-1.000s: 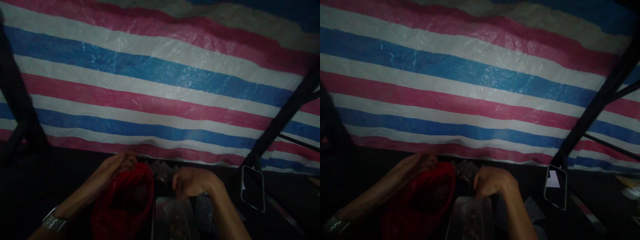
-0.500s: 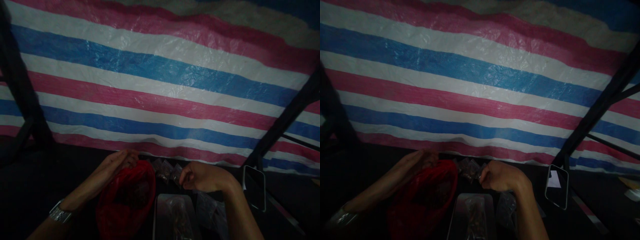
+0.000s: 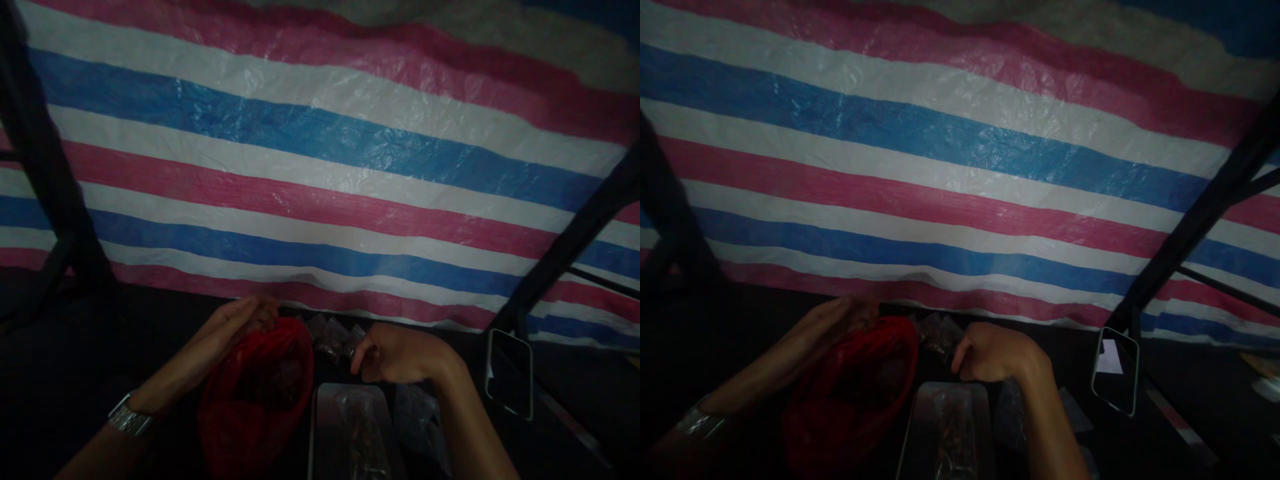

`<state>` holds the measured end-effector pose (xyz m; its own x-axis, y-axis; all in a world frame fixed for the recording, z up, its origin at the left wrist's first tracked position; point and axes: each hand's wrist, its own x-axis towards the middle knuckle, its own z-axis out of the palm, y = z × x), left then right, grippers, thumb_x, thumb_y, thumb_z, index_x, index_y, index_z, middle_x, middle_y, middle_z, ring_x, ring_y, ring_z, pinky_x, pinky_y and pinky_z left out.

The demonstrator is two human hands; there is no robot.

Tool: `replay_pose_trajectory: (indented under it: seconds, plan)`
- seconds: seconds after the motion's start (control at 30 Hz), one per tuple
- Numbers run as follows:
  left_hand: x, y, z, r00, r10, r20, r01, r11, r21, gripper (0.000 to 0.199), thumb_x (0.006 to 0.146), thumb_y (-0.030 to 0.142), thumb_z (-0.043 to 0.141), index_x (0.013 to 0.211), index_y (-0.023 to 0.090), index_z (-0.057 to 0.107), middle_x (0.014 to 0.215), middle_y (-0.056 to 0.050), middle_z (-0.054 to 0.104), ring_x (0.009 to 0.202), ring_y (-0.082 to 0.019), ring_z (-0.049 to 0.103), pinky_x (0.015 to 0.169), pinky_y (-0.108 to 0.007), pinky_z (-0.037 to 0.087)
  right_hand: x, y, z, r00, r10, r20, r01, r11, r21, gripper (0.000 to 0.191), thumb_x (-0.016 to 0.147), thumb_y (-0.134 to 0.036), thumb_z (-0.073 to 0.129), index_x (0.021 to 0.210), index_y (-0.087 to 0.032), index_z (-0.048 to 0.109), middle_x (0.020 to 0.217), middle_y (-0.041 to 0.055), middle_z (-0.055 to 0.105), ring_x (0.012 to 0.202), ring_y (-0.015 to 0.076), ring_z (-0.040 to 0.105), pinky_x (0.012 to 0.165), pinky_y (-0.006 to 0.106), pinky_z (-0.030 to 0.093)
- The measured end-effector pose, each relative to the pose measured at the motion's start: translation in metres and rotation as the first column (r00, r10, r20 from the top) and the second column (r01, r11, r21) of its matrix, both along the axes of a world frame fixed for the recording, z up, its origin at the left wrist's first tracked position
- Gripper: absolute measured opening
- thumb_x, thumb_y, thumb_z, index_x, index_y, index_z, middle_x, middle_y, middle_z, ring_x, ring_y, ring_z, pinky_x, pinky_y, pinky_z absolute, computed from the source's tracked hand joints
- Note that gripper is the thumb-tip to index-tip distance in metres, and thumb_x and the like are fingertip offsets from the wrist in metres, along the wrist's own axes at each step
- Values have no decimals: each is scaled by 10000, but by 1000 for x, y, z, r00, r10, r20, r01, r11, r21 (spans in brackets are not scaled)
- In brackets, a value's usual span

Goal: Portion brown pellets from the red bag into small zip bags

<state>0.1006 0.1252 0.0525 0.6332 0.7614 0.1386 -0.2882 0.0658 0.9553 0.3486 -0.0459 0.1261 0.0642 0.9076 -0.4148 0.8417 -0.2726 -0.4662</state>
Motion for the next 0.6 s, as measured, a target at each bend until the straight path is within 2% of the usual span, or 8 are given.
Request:
replay_pose_trajectory:
  seconds: [0.1, 0.17, 0.3, 0.4, 0.5, 0.6]
  plan:
    - [-1, 2, -2, 1000, -9, 0, 9, 1000, 0, 369, 874, 542, 818, 971, 186, 819, 917, -18, 811, 884, -156, 722, 871, -230, 549, 2, 5, -7, 1000, 17, 5, -17, 1000, -11, 368, 737, -147, 692, 1058, -195, 867, 883, 30, 817, 796, 176, 721, 606, 217, 470]
    - [-2, 2, -3, 1000, -11, -7, 11, 1000, 4, 376, 877, 545, 813, 981, 183, 819, 915, -22, 807, 876, -161, 718, 856, -231, 550, 3, 10, -14, 999, 33, 6, -33, 999, -21, 365, 724, -146, 712, 1046, -212, 870, 877, 17, 817, 796, 175, 721, 606, 215, 473]
    - [-2, 1, -4, 999, -22, -32, 23, 999, 27, 382, 862, 561, 816, 981, 197, 826, 889, -17, 794, 853, -165, 702, 795, -221, 543, 5, 22, -31, 995, 101, -9, -101, 994, -49, 263, 724, -223, 806, 975, -249, 882, 838, -14, 811, 763, 165, 705, 609, 217, 466]
    - [0, 0, -5, 998, -40, -50, 43, 997, 59, 414, 851, 595, 811, 997, 208, 830, 895, -22, 786, 902, -183, 698, 821, -234, 537, 5, 28, -40, 988, 150, -30, -152, 987, -62, 167, 720, -233, 832, 880, -239, 879, 789, -24, 797, 733, 156, 692, 604, 216, 458]
    - [2, -1, -6, 997, -54, -62, 59, 994, 92, 459, 832, 645, 804, 984, 213, 825, 920, -31, 785, 910, -194, 693, 838, -251, 533, 3, 28, -39, 982, 179, -59, -182, 983, -40, 103, 733, -210, 818, 824, -233, 860, 758, -34, 781, 722, 152, 693, 599, 212, 455]
    - [4, -6, -5, 992, -91, -90, 101, 990, 103, 470, 846, 662, 779, 1020, 227, 816, 974, -46, 806, 897, -202, 706, 826, -272, 542, -3, 24, -27, 975, 201, -96, -197, 979, 47, 119, 796, -210, 785, 900, -226, 842, 826, -33, 784, 780, 145, 701, 663, 210, 476]
